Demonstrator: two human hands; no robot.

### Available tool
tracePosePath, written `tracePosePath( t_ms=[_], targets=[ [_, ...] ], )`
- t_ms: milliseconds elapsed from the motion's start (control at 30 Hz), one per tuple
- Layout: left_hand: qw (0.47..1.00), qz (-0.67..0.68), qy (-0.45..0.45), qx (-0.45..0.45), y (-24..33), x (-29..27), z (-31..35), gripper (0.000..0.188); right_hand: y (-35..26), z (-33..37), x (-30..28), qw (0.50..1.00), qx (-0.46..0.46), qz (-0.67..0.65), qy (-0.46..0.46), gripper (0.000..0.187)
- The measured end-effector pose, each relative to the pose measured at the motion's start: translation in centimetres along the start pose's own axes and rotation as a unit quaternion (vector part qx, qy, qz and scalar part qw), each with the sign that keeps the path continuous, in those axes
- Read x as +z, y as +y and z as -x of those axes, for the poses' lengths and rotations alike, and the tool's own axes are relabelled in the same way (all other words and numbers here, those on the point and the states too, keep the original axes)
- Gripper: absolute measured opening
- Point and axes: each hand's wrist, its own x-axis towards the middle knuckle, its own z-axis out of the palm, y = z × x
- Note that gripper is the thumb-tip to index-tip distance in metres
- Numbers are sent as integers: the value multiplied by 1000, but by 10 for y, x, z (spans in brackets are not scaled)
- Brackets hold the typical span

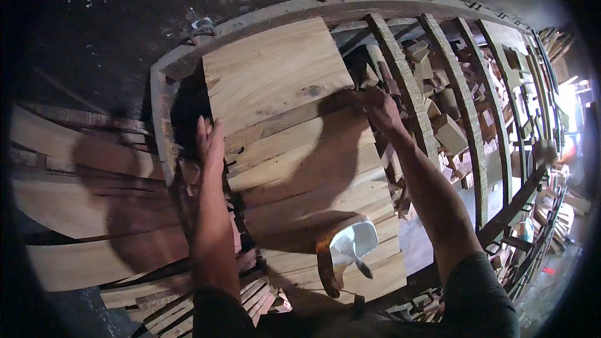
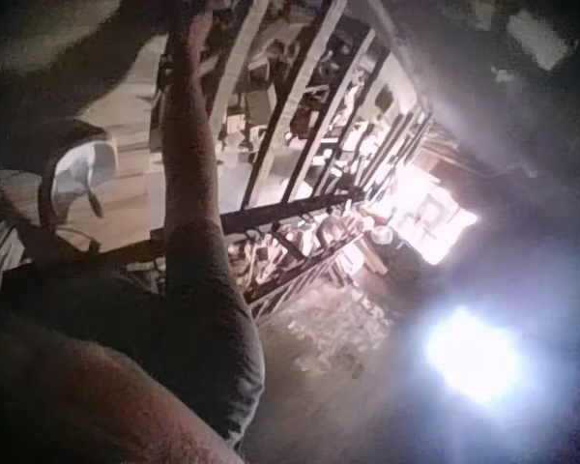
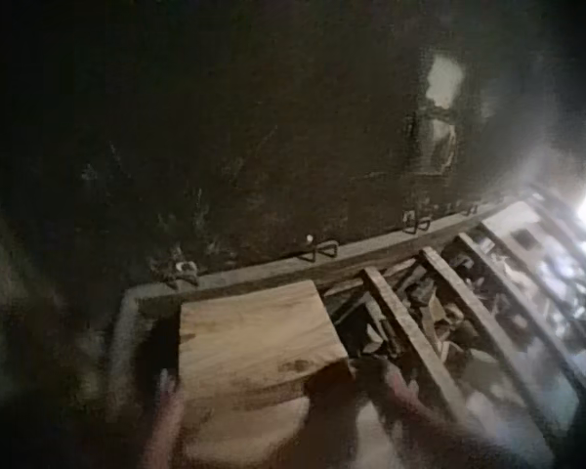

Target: The person repeatedly picks up wooden planks from a stack, applies white glue to the edges using a brush, and places the planks back on the stack. The process is repeated for multiple planks in a workshop setting.

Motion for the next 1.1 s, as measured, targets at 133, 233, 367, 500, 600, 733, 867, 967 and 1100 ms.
tracePosePath(
  t_ms=[133, 233, 367, 500, 600, 733, 867, 967, 1100],
  targets=[
    [991, -125, 46, 6, -21, 26, -44, 69, -7, -63, 44, 991, -38, 9, 127, 49],
    [949, -296, 97, 43, -48, 35, -53, 69, -27, -63, 69, 993, 12, 17, 117, 42],
    [935, -325, 128, 64, -37, 32, -42, 67, -52, -54, 65, 992, 56, 28, 108, 37],
    [946, -299, 114, 49, -32, 41, -43, 66, -17, -56, 69, 984, 76, 37, 155, 37],
    [942, -308, 121, 62, -37, 36, -39, 67, -48, -47, 61, 988, 92, -16, 121, 34],
    [979, -158, 115, 60, -59, 27, -55, 66, -49, -46, 61, 979, 50, -152, 128, 32],
    [994, 59, 90, 9, -42, 29, -58, 64, -23, -63, 53, 976, 53, -206, 44, 39],
    [983, 137, 109, 47, -42, 29, -59, 66, -24, -73, 52, 971, 56, -228, 40, 32],
    [981, 156, 91, 73, -37, 31, -54, 67, -31, -74, 47, 978, -19, -204, 46, 25]
  ],
)
